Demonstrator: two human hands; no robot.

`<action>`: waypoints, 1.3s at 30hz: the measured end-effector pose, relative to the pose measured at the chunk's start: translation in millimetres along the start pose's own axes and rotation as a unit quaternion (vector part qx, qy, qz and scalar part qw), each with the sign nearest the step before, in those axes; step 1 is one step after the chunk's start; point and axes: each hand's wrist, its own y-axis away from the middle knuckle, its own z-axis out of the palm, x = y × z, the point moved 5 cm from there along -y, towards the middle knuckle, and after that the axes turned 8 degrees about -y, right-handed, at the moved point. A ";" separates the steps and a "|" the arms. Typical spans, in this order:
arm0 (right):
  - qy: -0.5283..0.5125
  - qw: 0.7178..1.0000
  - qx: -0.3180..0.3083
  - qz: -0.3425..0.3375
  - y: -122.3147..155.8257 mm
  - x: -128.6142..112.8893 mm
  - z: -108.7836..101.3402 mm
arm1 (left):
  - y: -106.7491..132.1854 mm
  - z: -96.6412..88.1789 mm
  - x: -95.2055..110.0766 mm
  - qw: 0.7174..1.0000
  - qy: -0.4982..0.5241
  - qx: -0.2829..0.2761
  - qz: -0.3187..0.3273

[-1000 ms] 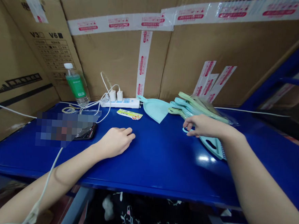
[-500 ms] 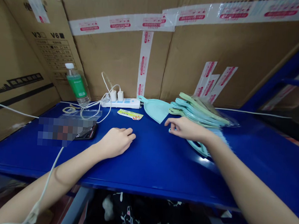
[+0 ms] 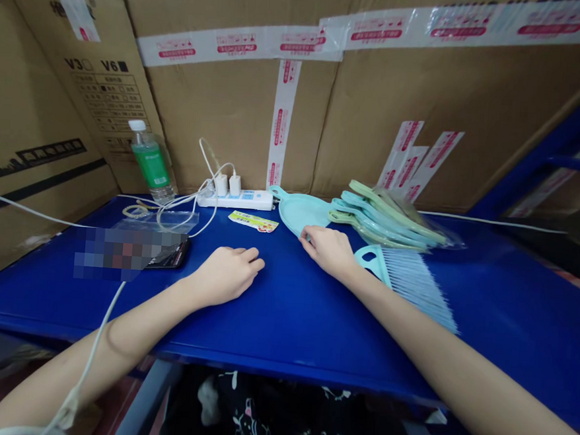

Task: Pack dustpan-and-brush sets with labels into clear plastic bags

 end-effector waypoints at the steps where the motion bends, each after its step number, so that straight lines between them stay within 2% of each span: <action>1: -0.001 1.000 -0.001 -0.004 0.9 -0.2 -1.5 | -0.1 -0.2 -0.1 1.000 -0.001 -0.002 0.001; 7: -0.085 0.990 -0.066 -0.096 12.4 -1.3 -17.0 | 0.3 -0.5 0.0 1.000 -0.006 -0.003 0.002; 14: -0.147 0.972 -0.096 -0.157 19.3 -6.5 -26.0 | 0.4 -0.9 0.2 1.000 -0.002 -0.002 -0.006; 23: -0.210 0.942 -0.122 -0.233 33.3 -27.0 -36.0 | 0.7 -3.9 -4.6 0.997 0.020 0.030 -0.063; 26: -0.238 0.926 -0.166 -0.241 40.3 -35.0 -37.3 | 0.6 -4.1 -5.2 0.997 0.017 0.035 -0.060; 30: -0.262 0.907 -0.250 -0.215 48.7 -40.7 -31.0 | 0.0 -2.4 -3.1 0.999 -0.008 0.034 -0.026; 34: -0.253 0.889 -0.330 -0.193 51.9 -38.0 -26.1 | 1.0 -2.2 0.7 0.997 -0.022 0.065 0.017; 36: -0.235 0.902 -0.320 -0.171 46.8 -28.7 -29.3 | 1.8 -1.8 2.3 0.996 -0.026 0.076 0.033; 39: -0.139 0.960 -0.220 -0.102 33.0 -1.7 -39.4 | 3.0 -2.4 3.8 0.995 -0.025 0.090 0.048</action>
